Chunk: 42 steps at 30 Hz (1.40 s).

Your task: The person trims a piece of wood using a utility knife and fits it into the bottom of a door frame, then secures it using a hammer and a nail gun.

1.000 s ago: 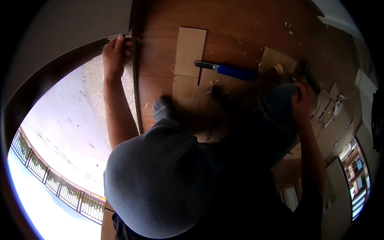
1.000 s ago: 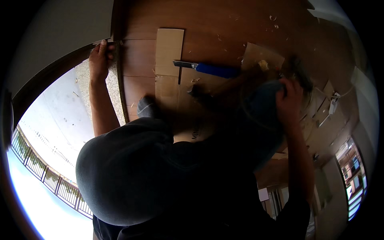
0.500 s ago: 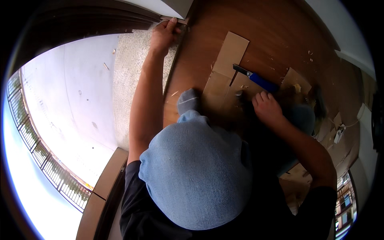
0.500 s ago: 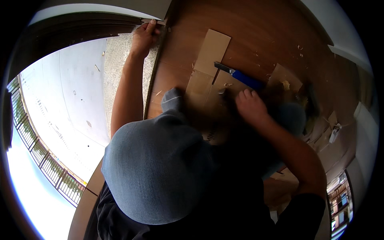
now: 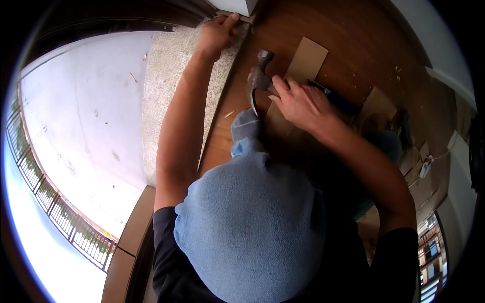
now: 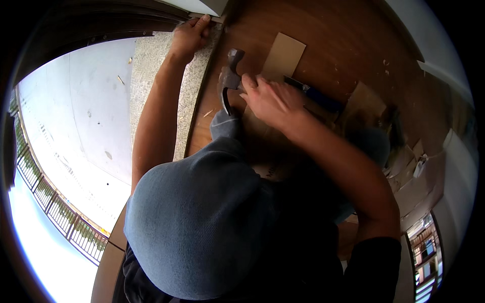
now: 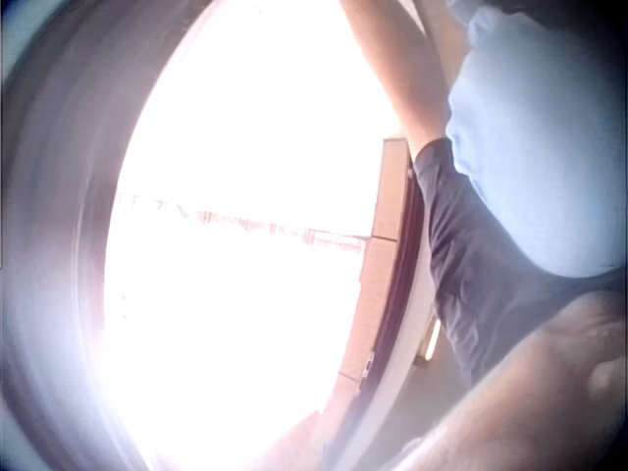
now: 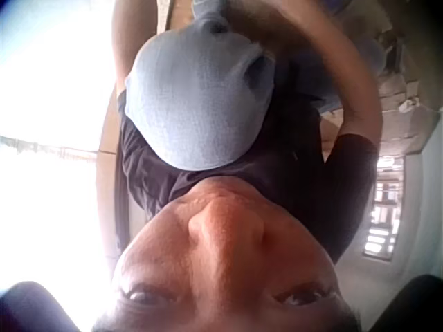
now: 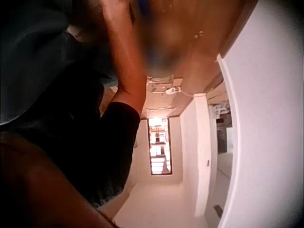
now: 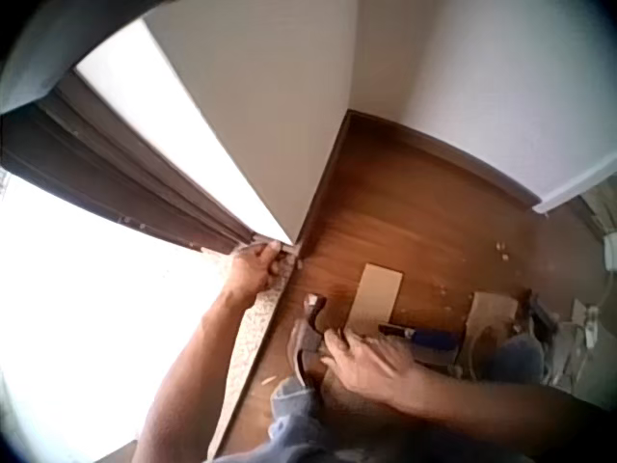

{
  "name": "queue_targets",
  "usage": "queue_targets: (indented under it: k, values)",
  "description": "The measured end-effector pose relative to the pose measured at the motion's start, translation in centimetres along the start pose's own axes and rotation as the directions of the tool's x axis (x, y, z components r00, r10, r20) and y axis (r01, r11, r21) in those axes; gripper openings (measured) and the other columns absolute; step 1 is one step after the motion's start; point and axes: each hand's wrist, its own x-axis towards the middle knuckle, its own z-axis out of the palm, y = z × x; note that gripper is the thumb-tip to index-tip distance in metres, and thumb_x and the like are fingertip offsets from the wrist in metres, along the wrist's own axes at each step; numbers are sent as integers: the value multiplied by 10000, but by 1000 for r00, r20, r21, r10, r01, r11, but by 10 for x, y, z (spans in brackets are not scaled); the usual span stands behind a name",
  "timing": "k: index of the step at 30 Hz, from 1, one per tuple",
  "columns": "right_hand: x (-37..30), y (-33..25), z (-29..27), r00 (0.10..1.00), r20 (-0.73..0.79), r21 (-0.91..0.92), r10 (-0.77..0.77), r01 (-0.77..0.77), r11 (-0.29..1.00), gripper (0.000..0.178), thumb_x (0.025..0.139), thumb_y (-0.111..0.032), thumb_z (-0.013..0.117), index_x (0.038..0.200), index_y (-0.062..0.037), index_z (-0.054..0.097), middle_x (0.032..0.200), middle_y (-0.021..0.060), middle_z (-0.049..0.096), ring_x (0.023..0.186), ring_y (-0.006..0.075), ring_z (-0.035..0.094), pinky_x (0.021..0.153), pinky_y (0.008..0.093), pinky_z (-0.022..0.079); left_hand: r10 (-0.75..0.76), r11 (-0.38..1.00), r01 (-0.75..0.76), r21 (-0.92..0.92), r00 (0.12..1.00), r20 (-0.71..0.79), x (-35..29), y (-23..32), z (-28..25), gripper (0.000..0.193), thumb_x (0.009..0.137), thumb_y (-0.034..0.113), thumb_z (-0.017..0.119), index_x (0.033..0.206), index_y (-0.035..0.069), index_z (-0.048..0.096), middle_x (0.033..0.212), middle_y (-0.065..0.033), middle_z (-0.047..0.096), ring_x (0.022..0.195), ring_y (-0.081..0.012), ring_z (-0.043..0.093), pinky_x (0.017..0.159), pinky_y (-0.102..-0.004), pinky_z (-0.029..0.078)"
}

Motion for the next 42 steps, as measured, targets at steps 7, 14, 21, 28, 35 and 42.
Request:
queue_targets:
  k: [7,14,21,28,35,42]
  values:
    - [60,-26,-1,996,-66,66,64,-59,996,363,1041,-287,594,1305,-41,564,1069,234,687,903,447,730,780,553,603,-28,994,33,108,999,-44,-10,22,-2,436,929,415,830,963,-12,749,727,-34,676,545,-103,575,515,-270,455]
    - [78,-10,4,990,-125,79,61,-51,996,317,1044,-306,594,1243,-62,562,1025,230,689,911,448,729,786,550,599,-37,998,39,42,997,-63,-6,15,-1,421,924,406,839,951,-1,737,685,-25,645,504,-93,535,474,-268,418]
    - [79,-16,3,991,-96,76,94,-87,993,312,1048,-310,592,1238,-65,564,1019,221,693,916,444,729,797,550,596,-15,997,24,79,994,-105,-6,14,2,434,911,421,850,930,2,737,648,-23,633,493,-94,529,468,-272,420]
    - [85,-9,1,993,-117,47,29,-23,999,292,1039,-217,545,1249,-18,583,1075,240,717,902,401,759,731,499,629,-47,996,56,75,992,-116,-4,15,1,451,897,437,858,911,2,736,644,-29,636,480,-99,529,458,-276,418]
    - [81,-5,7,991,-132,72,31,-22,997,332,1048,-298,589,1273,-54,572,1022,232,697,893,445,736,777,541,605,-42,994,53,95,992,-116,-1,11,0,467,883,456,869,894,8,736,640,-25,628,468,-103,531,449,-277,415]
    - [82,-5,9,994,-110,90,22,-12,996,334,1052,-293,582,1286,-55,580,1069,219,700,903,431,741,756,538,608,-55,994,66,90,991,-118,0,10,0,454,886,448,868,918,12,745,638,-17,616,468,-97,524,439,-263,403]
